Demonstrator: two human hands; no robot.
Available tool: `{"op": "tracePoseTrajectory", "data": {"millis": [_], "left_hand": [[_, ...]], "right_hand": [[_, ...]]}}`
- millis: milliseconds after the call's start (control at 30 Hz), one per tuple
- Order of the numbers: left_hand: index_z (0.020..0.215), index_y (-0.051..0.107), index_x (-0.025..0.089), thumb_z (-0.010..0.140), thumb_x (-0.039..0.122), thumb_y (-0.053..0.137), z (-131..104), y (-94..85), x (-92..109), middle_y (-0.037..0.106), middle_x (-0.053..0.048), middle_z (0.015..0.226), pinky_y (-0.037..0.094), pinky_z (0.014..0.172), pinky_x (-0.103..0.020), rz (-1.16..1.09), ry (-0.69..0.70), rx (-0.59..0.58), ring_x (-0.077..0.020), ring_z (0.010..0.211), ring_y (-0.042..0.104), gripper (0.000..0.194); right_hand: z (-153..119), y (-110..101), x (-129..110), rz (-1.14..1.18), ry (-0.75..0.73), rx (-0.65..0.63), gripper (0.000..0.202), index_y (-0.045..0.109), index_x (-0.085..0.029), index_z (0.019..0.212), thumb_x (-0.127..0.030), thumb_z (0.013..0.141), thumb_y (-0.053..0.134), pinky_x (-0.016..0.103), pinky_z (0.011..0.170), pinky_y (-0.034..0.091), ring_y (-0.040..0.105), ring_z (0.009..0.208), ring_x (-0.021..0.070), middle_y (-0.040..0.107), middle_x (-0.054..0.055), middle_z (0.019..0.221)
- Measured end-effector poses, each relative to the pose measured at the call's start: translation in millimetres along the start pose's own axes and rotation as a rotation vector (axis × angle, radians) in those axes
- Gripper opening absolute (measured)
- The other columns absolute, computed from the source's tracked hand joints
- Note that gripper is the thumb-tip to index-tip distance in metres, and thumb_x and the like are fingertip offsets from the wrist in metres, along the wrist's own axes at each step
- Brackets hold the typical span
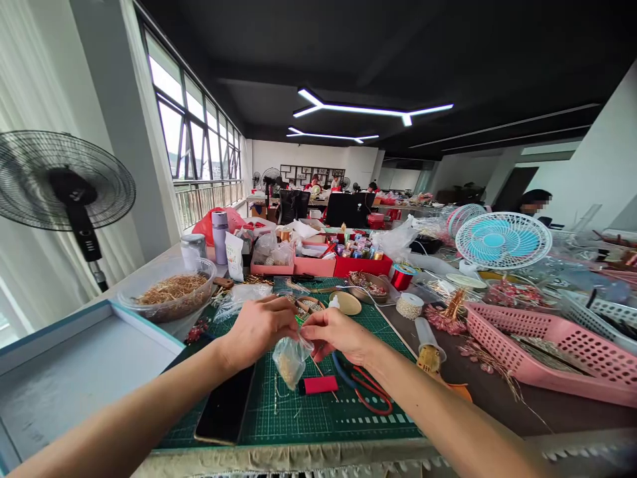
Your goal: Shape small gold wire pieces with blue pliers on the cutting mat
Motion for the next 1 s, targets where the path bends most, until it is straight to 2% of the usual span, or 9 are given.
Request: {"op": "tracePoseTrajectory", "data": {"millis": [233, 333, 533, 633, 667, 733, 800, 900, 1000], "left_hand": [[0.07, 0.067, 0.02, 0.077, 0.026, 0.062, -8, 4.7, 4, 0.059, -0.006, 0.111, 0.045, 0.071, -0.025, -0.062, 0.04, -0.059, -0.0174, 0.088, 0.061, 0.011], [0.071, 0.068, 0.02, 0.077, 0.025, 0.062, -6, 10.2, 5, 0.057, -0.006, 0.109, 0.044, 0.067, -0.026, -0.08, 0.02, -0.048, -0.017, 0.082, 0.06, 0.009], [0.075, 0.068, 0.024, 0.08, 0.029, 0.058, -10, 15.8, 14, 0.056, -0.004, 0.098, 0.043, 0.069, -0.026, -0.186, 0.008, -0.027, -0.017, 0.085, 0.057, 0.013], [0.104, 0.058, 0.022, 0.08, 0.036, 0.056, -26, 20.5, 9, 0.054, -0.009, 0.111, 0.041, 0.087, -0.034, -0.277, -0.184, 0.168, -0.0221, 0.103, 0.051, 0.028], [0.114, 0.05, 0.02, 0.081, 0.039, 0.054, -34, 23.9, 5, 0.051, -0.012, 0.115, 0.04, 0.089, -0.038, -0.342, -0.31, 0.254, -0.0242, 0.108, 0.048, 0.038], [0.122, 0.039, 0.019, 0.083, 0.044, 0.049, -51, 39.9, -5, 0.052, -0.013, 0.114, 0.044, 0.084, -0.038, -0.784, -0.695, 0.367, -0.0244, 0.106, 0.051, 0.047], [0.124, 0.038, 0.018, 0.083, 0.047, 0.046, -60, 63.1, -1, 0.054, -0.013, 0.112, 0.048, 0.074, -0.037, -1.324, -0.927, 0.266, -0.0246, 0.099, 0.055, 0.05], [0.113, 0.049, 0.017, 0.078, 0.037, 0.059, -57, 82.0, 16, 0.055, -0.011, 0.108, 0.05, 0.065, -0.033, -1.807, -0.862, 0.149, -0.0223, 0.09, 0.058, 0.042], [0.103, 0.054, 0.015, 0.072, 0.025, 0.068, -54, 89.5, 22, 0.058, -0.006, 0.094, 0.052, 0.061, -0.029, -1.816, -0.824, 0.27, -0.0166, 0.076, 0.061, 0.036]], "right_hand": [[1, -6, 5, -0.288, -0.112, 0.192, 0.008, 0.056, -0.014, 0.088, -0.022, 0.085, 0.056, 0.022, 0.049, 0.046, 0.054, 0.056, 0.008, 0.057, -0.003, 0.075], [0, 0, -2, -0.38, -0.23, 0.088, 0.005, 0.058, -0.014, 0.081, -0.018, 0.082, 0.06, 0.025, 0.058, 0.047, 0.056, 0.065, 0.0105, 0.058, -0.002, 0.079], [4, 9, 3, -0.45, -0.256, -0.267, 0.016, 0.058, -0.014, 0.061, -0.016, 0.076, 0.063, 0.022, 0.047, 0.042, 0.05, 0.047, 0.0081, 0.05, -0.008, 0.051], [3, 6, 3, -0.385, -0.336, -0.244, 0.012, 0.064, -0.015, 0.063, -0.014, 0.074, 0.059, 0.025, 0.057, 0.045, 0.056, 0.06, 0.0128, 0.054, -0.004, 0.063], [1, 5, 2, -0.353, -0.363, -0.227, 0.015, 0.067, -0.016, 0.068, -0.017, 0.077, 0.055, 0.025, 0.059, 0.046, 0.057, 0.064, 0.0135, 0.054, -0.002, 0.07], [-2, 3, 0, -0.302, -0.41, -0.202, 0.024, 0.069, -0.017, 0.077, -0.026, 0.083, 0.048, 0.026, 0.061, 0.048, 0.057, 0.066, 0.013, 0.051, 0.0, 0.079], [-5, -1, -4, -0.284, -0.454, -0.169, 0.03, 0.07, -0.018, 0.078, -0.033, 0.085, 0.045, 0.026, 0.063, 0.048, 0.055, 0.07, 0.0135, 0.048, 0.001, 0.08], [-9, -9, -8, -0.31, -0.491, -0.102, 0.029, 0.07, -0.019, 0.078, -0.036, 0.084, 0.047, 0.028, 0.069, 0.045, 0.052, 0.079, 0.0165, 0.049, 0.002, 0.081], [-14, -19, -7, -0.377, -0.47, -0.069, 0.022, 0.069, -0.02, 0.083, -0.033, 0.082, 0.052, 0.03, 0.074, 0.043, 0.051, 0.082, 0.0177, 0.05, 0.003, 0.086]]}}
Point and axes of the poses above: each hand's wrist, its own z-axis towards the middle knuckle, its own y-axis out of the palm, x = y × z, the point moved 3 cm from there along z, towards the middle knuckle
